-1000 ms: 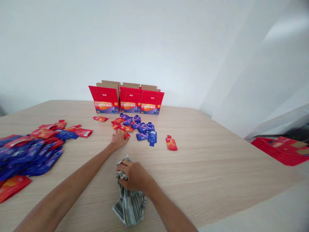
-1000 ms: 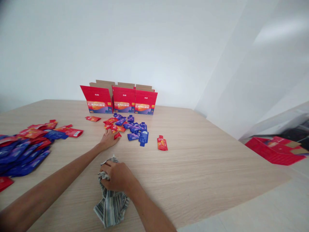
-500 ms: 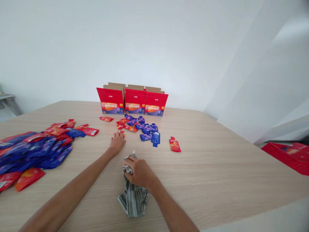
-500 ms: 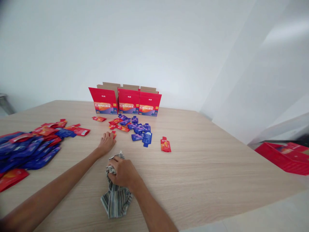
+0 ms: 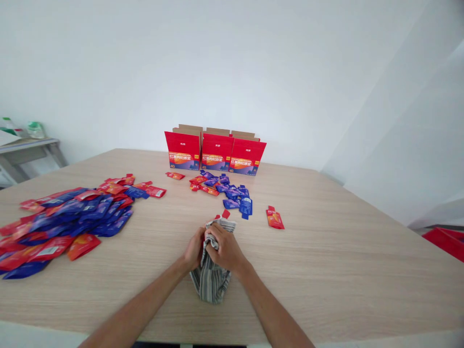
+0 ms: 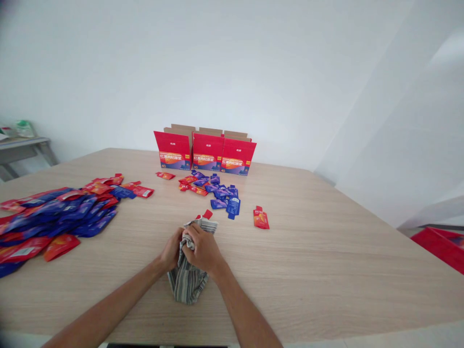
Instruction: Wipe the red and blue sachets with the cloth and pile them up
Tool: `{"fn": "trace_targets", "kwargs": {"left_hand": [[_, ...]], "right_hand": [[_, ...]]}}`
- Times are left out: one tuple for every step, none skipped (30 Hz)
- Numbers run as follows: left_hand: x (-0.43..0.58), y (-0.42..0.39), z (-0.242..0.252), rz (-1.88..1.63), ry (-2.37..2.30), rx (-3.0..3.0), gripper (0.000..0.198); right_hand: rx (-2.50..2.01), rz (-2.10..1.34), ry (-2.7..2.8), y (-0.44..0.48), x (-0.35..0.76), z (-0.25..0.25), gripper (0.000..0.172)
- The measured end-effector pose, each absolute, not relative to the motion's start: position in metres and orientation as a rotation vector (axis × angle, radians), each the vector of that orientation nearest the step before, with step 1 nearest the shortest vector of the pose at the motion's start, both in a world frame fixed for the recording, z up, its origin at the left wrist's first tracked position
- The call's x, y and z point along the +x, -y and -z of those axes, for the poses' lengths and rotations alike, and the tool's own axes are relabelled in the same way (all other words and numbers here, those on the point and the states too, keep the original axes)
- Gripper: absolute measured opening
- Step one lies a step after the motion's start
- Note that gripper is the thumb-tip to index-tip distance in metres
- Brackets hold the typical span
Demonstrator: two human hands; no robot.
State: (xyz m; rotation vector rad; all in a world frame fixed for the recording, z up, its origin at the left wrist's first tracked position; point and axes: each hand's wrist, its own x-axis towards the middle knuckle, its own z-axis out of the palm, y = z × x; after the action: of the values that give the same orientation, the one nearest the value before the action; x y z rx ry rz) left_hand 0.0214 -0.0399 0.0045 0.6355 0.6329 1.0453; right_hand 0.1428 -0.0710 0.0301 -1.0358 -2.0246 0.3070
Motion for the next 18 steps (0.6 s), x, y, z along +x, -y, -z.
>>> {"fn": "trace_targets", "kwargs": {"left_hand": [[0.022, 0.044, -0.004, -1.026, -0.638, 0.576, 0.008], [0.023, 0.046, -0.003, -1.003, -0.642, 0.525, 0.010], [0.022, 0.046, -0.003, -0.980, -0.644, 0.488, 0.013], [0.022, 0.046, -0.003, -0.963, -0.645, 0.467, 0.014], [0.021, 0.046, -0.002, -0.952, -0.649, 0.456, 0.014], [0.021, 0.045, -0.002, -0.946, -0.656, 0.450, 0.014], [0.021, 0.045, -0.002, -0.943, -0.667, 0.445, 0.015], [0.021, 0.045, -0.002, -0.945, -0.681, 0.439, 0.015], [0.022, 0.045, -0.003, -0.947, -0.693, 0.432, 0.015], [0.023, 0.046, -0.003, -0.942, -0.702, 0.429, 0.015], [0.024, 0.048, -0.004, -0.933, -0.704, 0.430, 0.015], [0.026, 0.050, -0.005, -0.922, -0.698, 0.434, 0.015], [0.027, 0.052, -0.007, -0.908, -0.684, 0.442, 0.016], [0.028, 0.055, -0.008, -0.893, -0.666, 0.455, 0.018], [0.029, 0.057, -0.010, -0.880, -0.647, 0.469, 0.020], [0.030, 0.059, -0.011, -0.869, -0.632, 0.482, 0.023], [0.031, 0.061, -0.011, -0.864, -0.621, 0.490, 0.025], [0.032, 0.062, -0.011, -0.868, -0.618, 0.492, 0.025]], "right_hand": [[-1.011, -0.335, 2.063, 0.072, 0.142, -0.030, 0.018], [-0.987, -0.365, 2.103, 0.073, 0.140, -0.030, 0.018], [-0.968, -0.398, 2.144, 0.074, 0.140, -0.030, 0.018], [-0.955, -0.430, 2.184, 0.075, 0.139, -0.030, 0.018], [-0.947, -0.457, 2.221, 0.075, 0.139, -0.030, 0.018], [-0.946, -0.475, 2.247, 0.076, 0.139, -0.030, 0.017], [-0.953, -0.480, 2.256, 0.076, 0.139, -0.030, 0.017], [-0.965, -0.472, 2.247, 0.075, 0.139, -0.030, 0.016], [-0.983, -0.449, 2.217, 0.075, 0.140, -0.030, 0.015], [-1.006, -0.410, 2.166, 0.074, 0.141, -0.031, 0.014], [-1.033, -0.364, 2.096, 0.073, 0.143, -0.031, 0.013], [-1.062, -0.321, 2.017, 0.071, 0.144, -0.032, 0.011], [-1.090, -0.283, 1.936, 0.070, 0.147, -0.033, 0.010], [-1.116, -0.251, 1.859, 0.069, 0.149, -0.034, 0.009], [-1.139, -0.227, 1.793, 0.068, 0.151, -0.034, 0.009], [-1.160, -0.210, 1.744, 0.067, 0.153, -0.035, 0.009], [-1.179, -0.198, 1.717, 0.066, 0.154, -0.036, 0.009], [-1.194, -0.197, 1.716, 0.066, 0.155, -0.036, 0.009]]}}
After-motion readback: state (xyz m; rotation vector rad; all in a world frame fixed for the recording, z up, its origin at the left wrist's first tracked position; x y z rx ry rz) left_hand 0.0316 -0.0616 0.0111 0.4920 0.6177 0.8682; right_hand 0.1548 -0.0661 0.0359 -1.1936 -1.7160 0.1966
